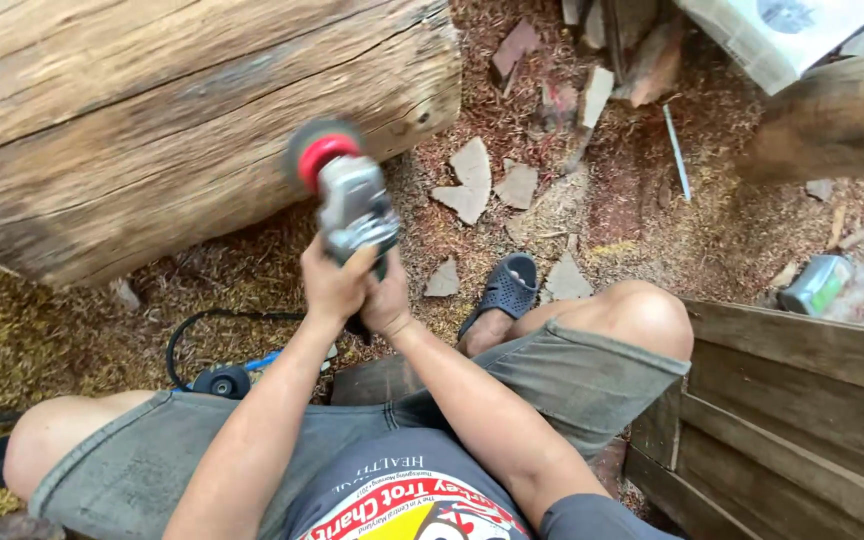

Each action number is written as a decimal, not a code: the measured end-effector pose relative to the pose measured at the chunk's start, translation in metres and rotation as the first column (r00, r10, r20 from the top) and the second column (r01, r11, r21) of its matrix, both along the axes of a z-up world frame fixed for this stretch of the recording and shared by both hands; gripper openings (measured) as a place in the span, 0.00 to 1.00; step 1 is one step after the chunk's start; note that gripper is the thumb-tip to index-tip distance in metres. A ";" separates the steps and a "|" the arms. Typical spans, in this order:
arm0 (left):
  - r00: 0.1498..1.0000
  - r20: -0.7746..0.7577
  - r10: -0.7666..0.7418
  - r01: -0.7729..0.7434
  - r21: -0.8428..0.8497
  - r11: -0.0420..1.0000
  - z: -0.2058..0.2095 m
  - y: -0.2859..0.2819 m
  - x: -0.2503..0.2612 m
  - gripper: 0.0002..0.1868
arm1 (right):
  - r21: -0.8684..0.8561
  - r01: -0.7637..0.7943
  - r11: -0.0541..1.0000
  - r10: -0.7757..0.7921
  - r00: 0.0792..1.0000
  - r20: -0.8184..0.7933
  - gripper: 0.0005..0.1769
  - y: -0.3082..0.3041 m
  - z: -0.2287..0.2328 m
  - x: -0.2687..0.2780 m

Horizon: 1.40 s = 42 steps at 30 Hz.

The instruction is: Sand and shape a large wood log using an angle grinder and apply glue to cracks.

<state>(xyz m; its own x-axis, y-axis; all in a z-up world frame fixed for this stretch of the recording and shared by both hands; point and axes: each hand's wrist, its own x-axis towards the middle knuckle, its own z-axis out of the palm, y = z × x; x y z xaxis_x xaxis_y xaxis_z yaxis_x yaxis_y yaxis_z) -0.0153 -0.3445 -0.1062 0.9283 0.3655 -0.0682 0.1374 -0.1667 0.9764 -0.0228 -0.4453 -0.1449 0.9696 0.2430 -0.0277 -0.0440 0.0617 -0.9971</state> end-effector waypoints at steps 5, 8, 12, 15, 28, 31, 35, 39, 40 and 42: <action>0.991 -0.110 -0.080 0.080 0.001 0.997 0.050 -0.011 0.035 0.31 | 0.215 0.150 0.965 -0.137 0.988 -0.075 0.41 0.001 0.023 0.018; 0.995 -0.103 0.007 -0.036 -0.278 0.960 0.034 0.011 0.005 0.29 | 0.408 0.206 0.889 -0.075 0.946 -0.315 0.42 0.013 0.032 0.009; 0.960 0.254 0.119 -0.117 -0.026 0.993 0.030 0.030 -0.023 0.26 | -0.176 -0.125 0.976 0.127 0.992 -0.001 0.40 0.015 0.057 0.007; 0.974 0.189 0.127 -0.118 -0.059 0.991 0.020 0.027 -0.011 0.23 | -0.147 -0.121 0.982 0.135 0.987 0.087 0.41 0.011 0.063 0.016; 0.987 -0.146 -0.062 0.057 -0.041 0.998 0.042 -0.031 0.045 0.26 | 0.467 0.260 0.845 -0.090 0.931 -0.354 0.34 -0.015 0.019 0.036; 0.993 0.094 0.065 -0.035 -0.287 0.957 0.030 -0.008 0.005 0.29 | 0.007 0.032 0.999 -0.031 0.996 -0.081 0.39 -0.011 0.015 0.007; 0.998 0.019 0.053 -0.047 -0.240 0.970 0.023 -0.010 0.010 0.32 | 0.042 -0.030 0.999 0.032 0.998 -0.054 0.44 -0.007 0.019 0.013; 0.990 -0.121 -0.071 0.079 0.068 0.995 0.039 -0.048 0.054 0.34 | 0.245 0.210 0.946 -0.165 0.967 -0.194 0.43 -0.025 0.015 0.037; 0.987 -0.117 -0.109 0.119 0.082 0.989 0.052 -0.058 0.065 0.35 | 0.287 0.284 0.915 -0.219 0.946 -0.238 0.43 -0.030 0.017 0.044; 0.968 -0.227 -0.104 0.144 0.170 0.975 0.070 -0.075 0.080 0.38 | 0.393 0.319 0.863 -0.198 0.927 -0.318 0.43 -0.041 0.007 0.048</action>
<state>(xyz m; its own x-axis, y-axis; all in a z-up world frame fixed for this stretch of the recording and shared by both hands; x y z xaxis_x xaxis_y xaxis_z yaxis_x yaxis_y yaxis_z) 0.0649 -0.4190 -0.0365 0.9379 0.2733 -0.2137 0.3074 -0.3693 0.8770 0.0254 -0.4867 -0.1381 0.9710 0.0310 -0.2372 -0.2177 0.5260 -0.8222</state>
